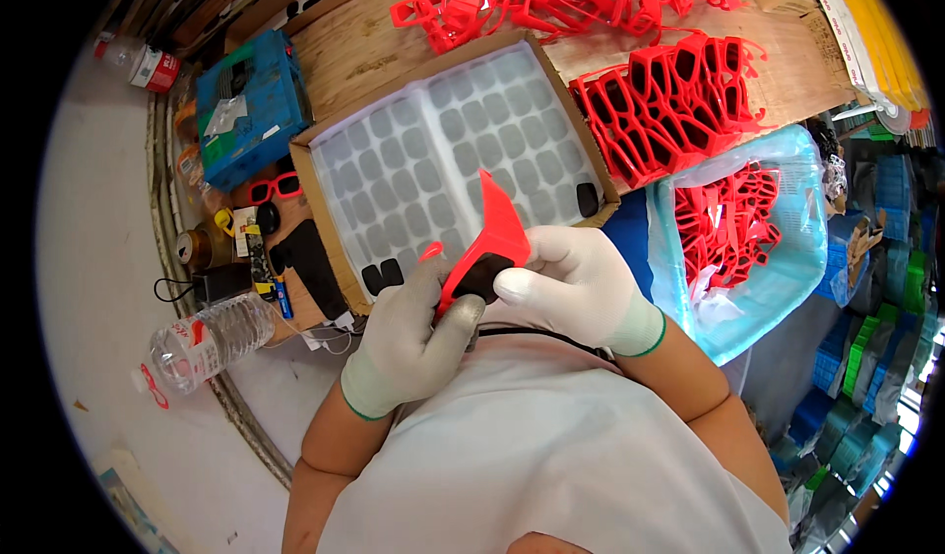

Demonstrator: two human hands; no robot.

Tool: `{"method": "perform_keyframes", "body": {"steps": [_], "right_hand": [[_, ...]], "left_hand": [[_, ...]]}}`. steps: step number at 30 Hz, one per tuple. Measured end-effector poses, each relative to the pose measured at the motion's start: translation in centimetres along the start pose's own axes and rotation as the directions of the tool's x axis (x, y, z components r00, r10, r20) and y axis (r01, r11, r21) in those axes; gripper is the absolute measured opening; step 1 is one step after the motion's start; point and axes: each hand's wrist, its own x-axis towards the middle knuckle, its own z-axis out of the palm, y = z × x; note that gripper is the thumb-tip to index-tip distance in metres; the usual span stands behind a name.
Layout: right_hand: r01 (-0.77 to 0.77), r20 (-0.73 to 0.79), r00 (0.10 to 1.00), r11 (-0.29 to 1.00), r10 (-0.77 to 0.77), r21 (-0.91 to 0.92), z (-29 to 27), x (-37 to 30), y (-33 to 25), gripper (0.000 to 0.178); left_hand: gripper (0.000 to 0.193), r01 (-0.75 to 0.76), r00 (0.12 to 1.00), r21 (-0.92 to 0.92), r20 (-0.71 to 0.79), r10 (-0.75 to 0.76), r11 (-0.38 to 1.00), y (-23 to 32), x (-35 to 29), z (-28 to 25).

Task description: The person assembles red plastic sunglasses by inserting black lenses into the frames. They pick up frames and lenses from a tray, fit the lenses into the arms, and place the completed glasses into a blue bin.

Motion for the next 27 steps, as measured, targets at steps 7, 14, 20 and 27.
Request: {"method": "perform_keyframes", "body": {"steps": [7, 14, 20, 27], "right_hand": [[0.109, -0.131, 0.972, 0.871, -0.194, -0.478, 0.9, 0.2, 0.7, 0.015], [0.170, -0.121, 0.936, 0.724, -0.331, -0.668, 2.2, -0.1, 0.8, 0.012], [0.199, -0.092, 0.946, 0.782, -0.310, -0.591, 2.6, 0.4, 2.2, 0.011], [0.180, 0.016, 0.967, 0.637, -0.255, -0.749, 2.3, 1.0, 2.1, 0.013]], "left_hand": [[0.015, -0.047, 0.994, 0.142, -0.087, 0.060, 0.989, 0.0, -0.1, 1.1], [0.011, -0.217, 0.943, 0.271, -0.188, 0.273, 0.938, -0.4, -0.4, 1.7], [0.018, -0.149, 0.969, 0.215, -0.162, 0.186, 0.965, -0.7, -1.0, 0.5], [0.035, -0.161, 0.944, 0.329, -0.224, 0.243, 0.930, -1.4, -1.8, 1.4]]}}
